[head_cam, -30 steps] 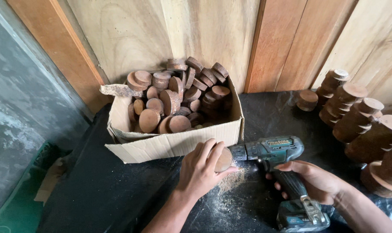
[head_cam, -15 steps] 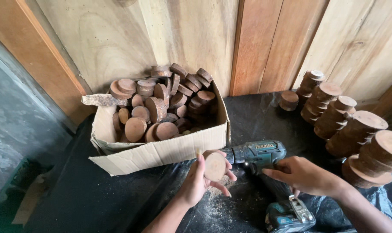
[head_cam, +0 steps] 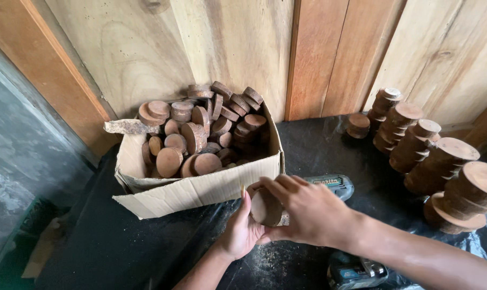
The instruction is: The person holds small wood disks and drills holes into them using a power drill, then places the drilled disks onto stacks.
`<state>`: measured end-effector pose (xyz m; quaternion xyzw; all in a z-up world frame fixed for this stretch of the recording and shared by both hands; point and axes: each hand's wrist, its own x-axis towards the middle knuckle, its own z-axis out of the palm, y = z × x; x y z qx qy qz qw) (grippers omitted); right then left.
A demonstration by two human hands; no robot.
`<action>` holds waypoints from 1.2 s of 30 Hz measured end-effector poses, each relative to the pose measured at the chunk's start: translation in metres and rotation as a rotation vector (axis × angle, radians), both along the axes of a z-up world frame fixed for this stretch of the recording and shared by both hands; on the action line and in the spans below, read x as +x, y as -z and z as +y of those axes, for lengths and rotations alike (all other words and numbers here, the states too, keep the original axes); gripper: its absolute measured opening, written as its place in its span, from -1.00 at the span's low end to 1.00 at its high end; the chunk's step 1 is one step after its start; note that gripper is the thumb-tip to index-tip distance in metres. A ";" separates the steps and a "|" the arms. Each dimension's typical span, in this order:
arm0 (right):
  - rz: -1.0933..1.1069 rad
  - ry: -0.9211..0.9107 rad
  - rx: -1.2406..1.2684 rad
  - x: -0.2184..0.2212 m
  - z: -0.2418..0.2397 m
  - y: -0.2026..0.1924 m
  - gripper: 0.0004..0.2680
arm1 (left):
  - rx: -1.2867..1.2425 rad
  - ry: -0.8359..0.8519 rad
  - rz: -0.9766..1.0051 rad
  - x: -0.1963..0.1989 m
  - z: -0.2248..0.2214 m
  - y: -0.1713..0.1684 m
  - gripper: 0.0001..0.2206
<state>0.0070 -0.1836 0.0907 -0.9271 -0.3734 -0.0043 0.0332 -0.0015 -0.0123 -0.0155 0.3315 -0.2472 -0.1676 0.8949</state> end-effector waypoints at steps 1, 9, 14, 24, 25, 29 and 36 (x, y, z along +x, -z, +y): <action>-0.001 0.001 0.000 0.001 0.002 0.003 -0.04 | 0.000 0.001 -0.001 -0.001 0.001 -0.001 -0.35; -0.024 0.017 0.354 0.017 -0.016 0.008 -0.14 | 0.163 -0.184 -0.044 -0.002 -0.001 -0.005 -0.29; -0.202 0.194 0.529 0.071 -0.059 -0.009 -0.42 | 0.159 -0.294 -0.050 0.005 0.003 0.000 -0.21; -0.728 0.697 0.021 0.253 -0.143 0.082 -0.45 | 0.250 -0.333 -0.034 0.034 0.012 0.045 -0.17; -0.735 0.706 0.021 0.257 -0.145 0.085 -0.45 | 0.250 -0.325 -0.043 0.037 0.014 0.046 -0.17; -0.814 0.773 -0.129 0.281 -0.151 0.100 -0.50 | 0.274 -0.285 -0.009 0.051 0.023 0.066 -0.09; -0.677 0.840 -0.141 0.298 -0.153 0.110 -0.77 | 0.309 -0.172 0.148 0.073 0.040 0.087 0.04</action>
